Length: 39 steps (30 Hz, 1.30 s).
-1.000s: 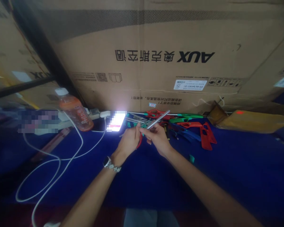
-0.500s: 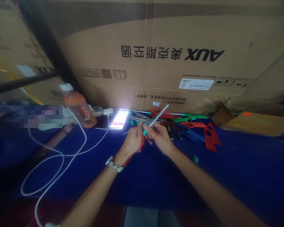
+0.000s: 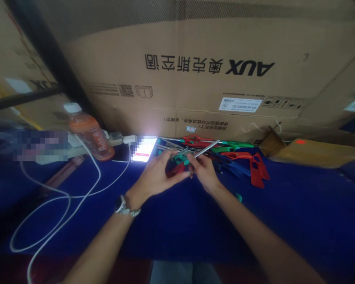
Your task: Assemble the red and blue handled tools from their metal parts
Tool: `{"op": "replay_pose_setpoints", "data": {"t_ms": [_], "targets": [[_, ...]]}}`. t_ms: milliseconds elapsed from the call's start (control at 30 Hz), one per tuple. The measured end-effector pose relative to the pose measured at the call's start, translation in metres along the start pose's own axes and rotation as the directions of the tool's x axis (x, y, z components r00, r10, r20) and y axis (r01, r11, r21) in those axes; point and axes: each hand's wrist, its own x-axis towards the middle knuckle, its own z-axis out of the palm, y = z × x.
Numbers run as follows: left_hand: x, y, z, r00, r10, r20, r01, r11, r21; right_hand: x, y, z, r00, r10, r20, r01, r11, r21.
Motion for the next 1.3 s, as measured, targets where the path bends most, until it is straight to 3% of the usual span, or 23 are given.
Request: {"op": "replay_pose_setpoints", "data": {"t_ms": [100, 300, 433, 667, 967, 1133, 1300], "targets": [[-0.009, -0.004, -0.003, 0.996, 0.054, 0.075, -0.065, 0.984, 0.164, -0.001, 0.001, -0.003, 0.998, 0.044, -0.053, -0.041, 0.998, 0.042], [-0.011, 0.001, 0.006, 0.992, 0.084, 0.095, -0.102, 0.973, 0.209, -0.007, 0.0, -0.001, 1.0, -0.005, -0.011, 0.005, 1.0, -0.008], [-0.009, 0.001, 0.005, 0.99, 0.101, 0.101, -0.112, 0.987, 0.113, -0.008, -0.004, -0.003, 0.994, -0.055, 0.09, 0.058, 0.997, -0.041], [-0.01, -0.003, 0.007, 0.984, 0.013, 0.179, 0.018, 0.986, -0.167, -0.008, -0.011, -0.008, 0.972, -0.052, 0.229, 0.074, 0.993, -0.091], [-0.012, 0.002, 0.009, 0.99, 0.118, 0.08, -0.123, 0.99, 0.068, -0.009, 0.002, -0.003, 0.987, -0.073, 0.143, 0.085, 0.993, -0.077], [-0.009, 0.006, 0.014, 0.997, -0.004, 0.08, 0.015, 0.991, -0.135, -0.007, -0.003, 0.001, 0.988, -0.111, 0.103, 0.115, 0.993, -0.031], [-0.005, 0.006, 0.017, 0.989, -0.096, 0.112, 0.135, 0.896, -0.423, -0.009, -0.011, -0.003, 0.983, -0.104, 0.149, 0.094, 0.993, 0.076]]}}
